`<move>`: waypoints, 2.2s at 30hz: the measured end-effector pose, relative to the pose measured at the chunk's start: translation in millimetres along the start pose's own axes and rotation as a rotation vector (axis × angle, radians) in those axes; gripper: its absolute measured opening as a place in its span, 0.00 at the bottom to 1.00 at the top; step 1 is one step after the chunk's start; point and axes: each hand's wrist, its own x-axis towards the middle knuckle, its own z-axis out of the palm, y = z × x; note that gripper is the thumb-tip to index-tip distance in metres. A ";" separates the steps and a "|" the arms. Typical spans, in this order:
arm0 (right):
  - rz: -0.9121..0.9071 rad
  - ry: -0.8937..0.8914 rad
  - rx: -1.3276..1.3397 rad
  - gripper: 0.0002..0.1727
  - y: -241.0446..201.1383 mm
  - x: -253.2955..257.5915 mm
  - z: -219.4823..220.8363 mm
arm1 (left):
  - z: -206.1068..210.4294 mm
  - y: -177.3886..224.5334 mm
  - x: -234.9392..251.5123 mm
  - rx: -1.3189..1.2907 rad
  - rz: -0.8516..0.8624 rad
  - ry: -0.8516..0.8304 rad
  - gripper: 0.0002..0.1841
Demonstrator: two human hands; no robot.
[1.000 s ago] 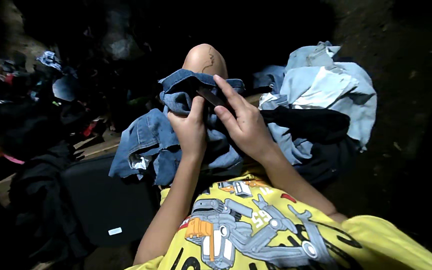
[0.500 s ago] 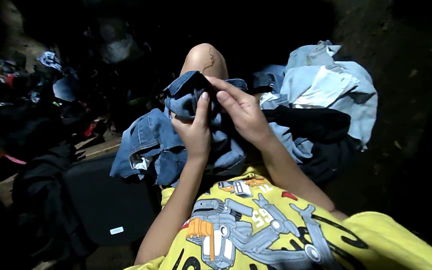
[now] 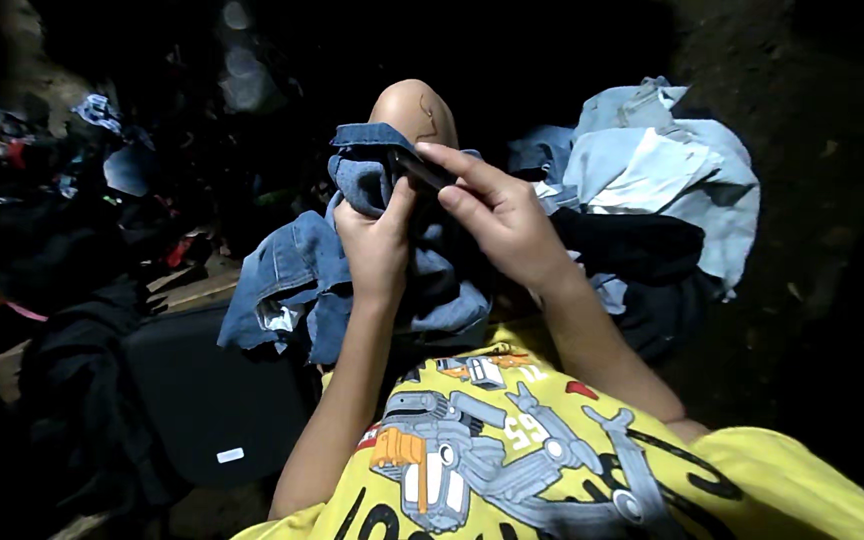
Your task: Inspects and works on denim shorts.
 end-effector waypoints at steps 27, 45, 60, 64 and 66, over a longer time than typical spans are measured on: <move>-0.056 0.192 -0.075 0.27 -3.4 -3.5 32.2 | 12.9 -19.8 -14.4 -0.066 0.119 0.206 0.13; 0.113 -0.137 0.520 0.19 2.0 6.6 -13.5 | -4.5 -7.1 -4.5 -0.035 0.093 0.012 0.09; -0.067 0.184 -0.023 0.26 3.1 -12.1 39.8 | 7.1 -14.9 -14.7 -0.099 0.107 0.215 0.09; -0.071 0.205 -0.037 0.25 5.9 -12.1 42.1 | 9.7 -18.2 -16.7 -0.108 0.121 0.217 0.09; -0.078 0.208 0.019 0.23 7.4 -7.2 42.1 | 9.9 -18.7 -17.1 -0.102 0.124 0.210 0.09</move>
